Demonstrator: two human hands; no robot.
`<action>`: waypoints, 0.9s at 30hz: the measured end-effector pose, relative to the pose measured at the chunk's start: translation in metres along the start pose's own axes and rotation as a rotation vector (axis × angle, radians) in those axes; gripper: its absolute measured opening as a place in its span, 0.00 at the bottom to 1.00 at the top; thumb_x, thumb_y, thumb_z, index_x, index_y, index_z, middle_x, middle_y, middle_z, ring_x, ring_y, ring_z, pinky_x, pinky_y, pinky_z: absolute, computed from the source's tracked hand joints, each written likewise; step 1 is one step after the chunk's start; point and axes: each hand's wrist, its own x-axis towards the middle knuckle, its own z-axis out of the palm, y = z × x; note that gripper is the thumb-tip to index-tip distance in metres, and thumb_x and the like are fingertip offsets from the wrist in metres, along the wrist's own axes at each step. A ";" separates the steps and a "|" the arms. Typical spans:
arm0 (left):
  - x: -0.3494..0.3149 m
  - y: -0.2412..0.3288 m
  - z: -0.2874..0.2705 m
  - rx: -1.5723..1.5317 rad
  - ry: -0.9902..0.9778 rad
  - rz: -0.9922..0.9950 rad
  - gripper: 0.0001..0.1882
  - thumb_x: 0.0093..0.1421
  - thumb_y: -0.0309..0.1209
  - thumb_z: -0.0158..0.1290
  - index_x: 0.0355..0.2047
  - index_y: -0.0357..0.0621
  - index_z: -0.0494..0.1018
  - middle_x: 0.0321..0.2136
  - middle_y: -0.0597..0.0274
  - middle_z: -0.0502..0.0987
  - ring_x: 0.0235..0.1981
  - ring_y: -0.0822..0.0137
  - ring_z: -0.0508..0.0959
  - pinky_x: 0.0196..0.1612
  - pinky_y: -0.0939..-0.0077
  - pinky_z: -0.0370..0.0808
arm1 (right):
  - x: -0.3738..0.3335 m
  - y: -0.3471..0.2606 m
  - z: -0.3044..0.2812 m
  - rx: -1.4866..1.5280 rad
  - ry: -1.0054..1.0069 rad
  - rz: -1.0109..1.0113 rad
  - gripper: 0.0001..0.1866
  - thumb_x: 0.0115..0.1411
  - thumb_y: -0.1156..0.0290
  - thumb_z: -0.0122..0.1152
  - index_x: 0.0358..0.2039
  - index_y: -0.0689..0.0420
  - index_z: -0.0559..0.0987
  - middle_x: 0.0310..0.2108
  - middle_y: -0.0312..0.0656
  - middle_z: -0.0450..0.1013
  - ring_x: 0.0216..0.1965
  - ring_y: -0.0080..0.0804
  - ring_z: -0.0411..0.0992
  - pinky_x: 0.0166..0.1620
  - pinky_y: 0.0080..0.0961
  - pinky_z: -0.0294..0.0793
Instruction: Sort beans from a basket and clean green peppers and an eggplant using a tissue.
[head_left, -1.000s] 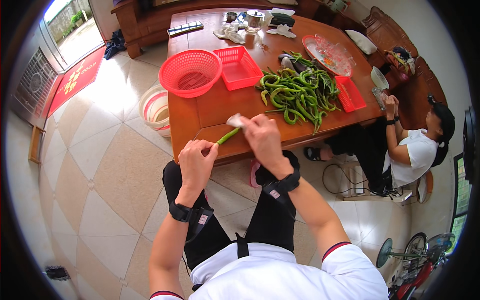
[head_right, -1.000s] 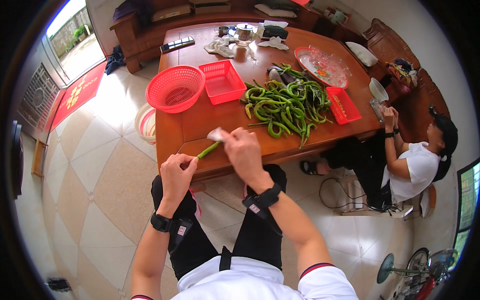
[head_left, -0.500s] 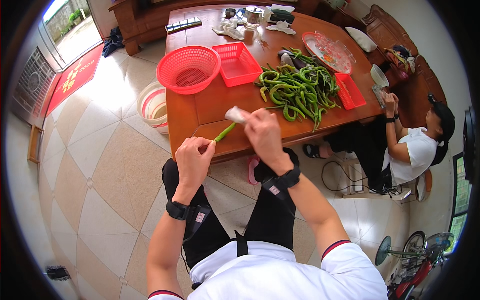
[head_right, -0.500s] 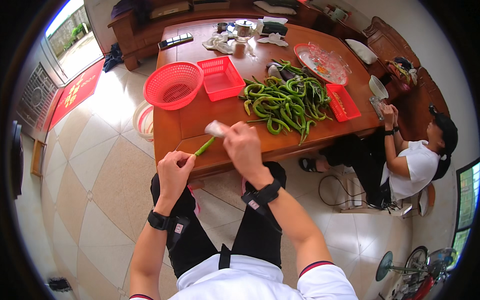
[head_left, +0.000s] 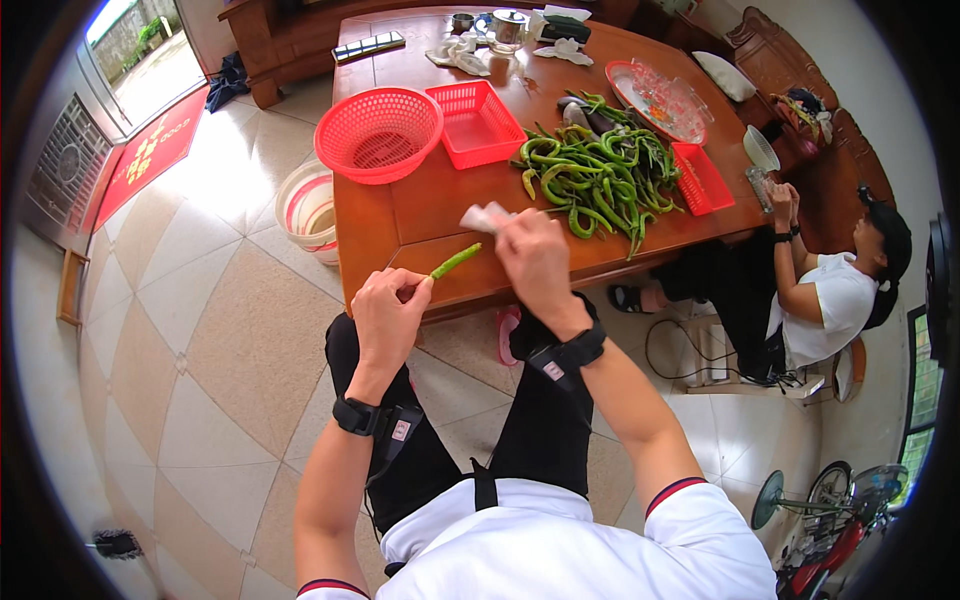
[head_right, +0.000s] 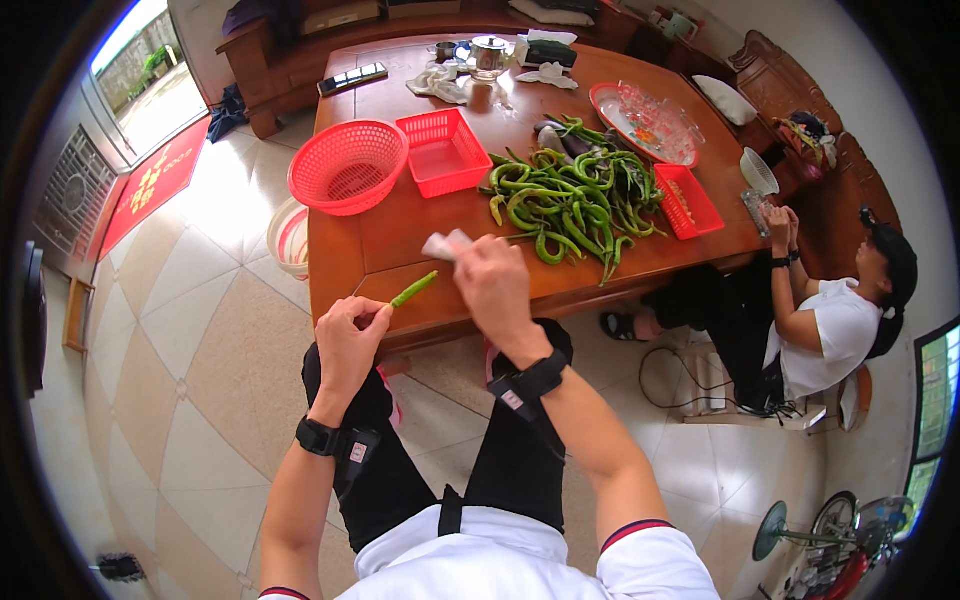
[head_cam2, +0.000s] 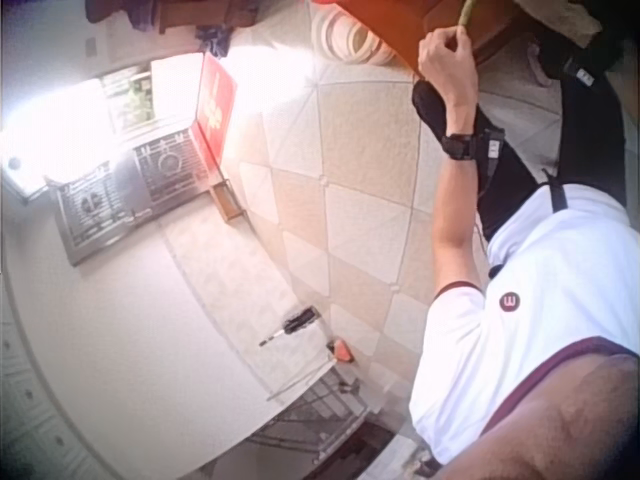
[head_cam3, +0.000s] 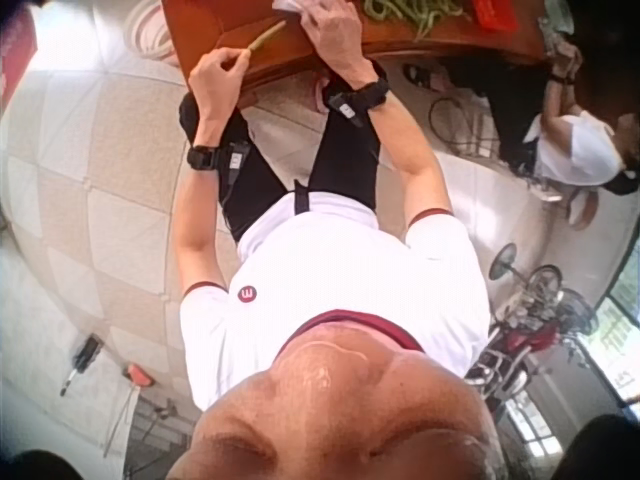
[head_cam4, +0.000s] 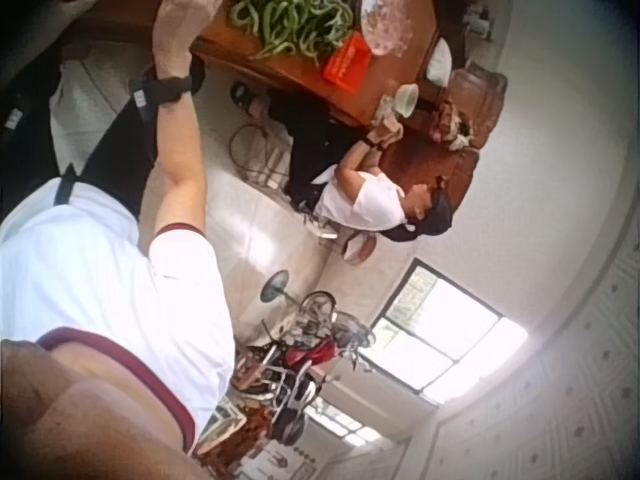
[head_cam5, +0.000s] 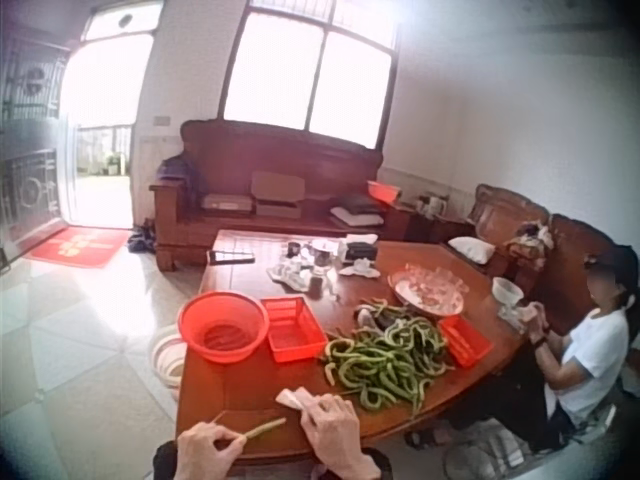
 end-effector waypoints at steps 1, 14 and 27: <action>0.000 0.001 -0.001 0.040 -0.004 0.002 0.09 0.57 0.31 0.63 0.25 0.37 0.81 0.20 0.58 0.77 0.27 0.61 0.77 0.33 0.66 0.73 | 0.006 0.004 -0.008 0.059 0.046 0.058 0.14 0.58 0.73 0.64 0.46 0.55 0.83 0.31 0.42 0.72 0.36 0.44 0.72 0.41 0.38 0.70; -0.002 -0.005 0.000 0.040 0.002 0.059 0.08 0.57 0.31 0.63 0.26 0.38 0.80 0.21 0.59 0.77 0.27 0.61 0.76 0.32 0.66 0.72 | -0.009 -0.027 0.003 0.184 -0.013 -0.133 0.10 0.57 0.73 0.64 0.40 0.56 0.83 0.32 0.43 0.74 0.38 0.45 0.73 0.44 0.39 0.72; -0.005 -0.009 0.003 0.075 0.020 0.130 0.07 0.56 0.29 0.63 0.26 0.39 0.79 0.22 0.60 0.76 0.28 0.60 0.75 0.33 0.66 0.72 | -0.014 -0.056 0.004 0.119 -0.097 -0.172 0.09 0.55 0.70 0.64 0.37 0.52 0.83 0.32 0.39 0.73 0.38 0.39 0.72 0.42 0.36 0.69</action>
